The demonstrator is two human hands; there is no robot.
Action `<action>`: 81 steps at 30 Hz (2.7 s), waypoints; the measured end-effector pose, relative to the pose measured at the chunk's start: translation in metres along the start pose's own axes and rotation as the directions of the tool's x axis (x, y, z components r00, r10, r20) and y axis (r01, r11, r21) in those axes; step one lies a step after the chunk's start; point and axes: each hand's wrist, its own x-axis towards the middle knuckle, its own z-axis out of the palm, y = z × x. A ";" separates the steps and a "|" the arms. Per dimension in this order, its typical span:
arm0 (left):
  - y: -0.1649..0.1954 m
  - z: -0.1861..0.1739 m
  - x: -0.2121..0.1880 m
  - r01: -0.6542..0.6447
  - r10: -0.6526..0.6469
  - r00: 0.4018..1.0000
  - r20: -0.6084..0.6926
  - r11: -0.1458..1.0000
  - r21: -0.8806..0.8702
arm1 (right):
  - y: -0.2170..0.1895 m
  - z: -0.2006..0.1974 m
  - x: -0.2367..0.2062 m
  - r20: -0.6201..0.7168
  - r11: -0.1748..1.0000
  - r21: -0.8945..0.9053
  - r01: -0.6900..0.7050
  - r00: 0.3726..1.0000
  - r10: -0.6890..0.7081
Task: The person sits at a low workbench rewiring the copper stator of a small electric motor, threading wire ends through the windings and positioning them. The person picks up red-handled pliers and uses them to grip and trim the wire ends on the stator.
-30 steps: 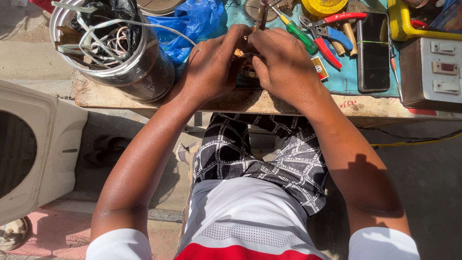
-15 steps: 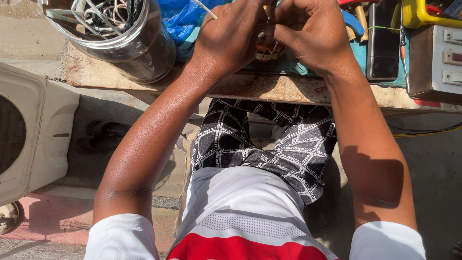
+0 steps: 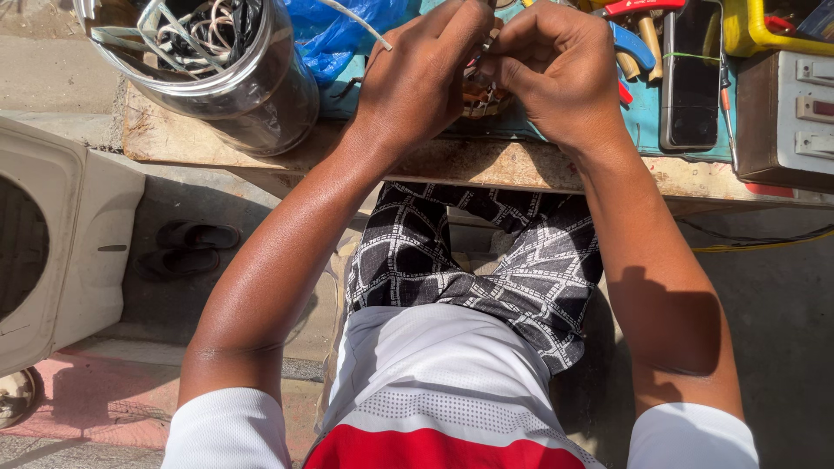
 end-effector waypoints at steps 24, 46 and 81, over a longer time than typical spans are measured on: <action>0.009 0.000 -0.007 0.133 -0.152 0.985 -0.077 0.970 -0.206 | 0.002 0.018 -0.011 -0.087 0.954 -0.296 -0.051 0.996 0.027; 0.005 0.007 -0.004 0.063 -0.084 0.991 -0.102 0.980 -0.189 | -0.025 -0.005 0.015 0.114 0.979 -0.199 0.046 0.993 -0.024; 0.064 0.025 -0.034 0.348 -0.377 0.896 -0.234 0.925 -0.156 | -0.005 -0.013 0.003 0.076 0.996 -0.071 -0.051 0.996 0.056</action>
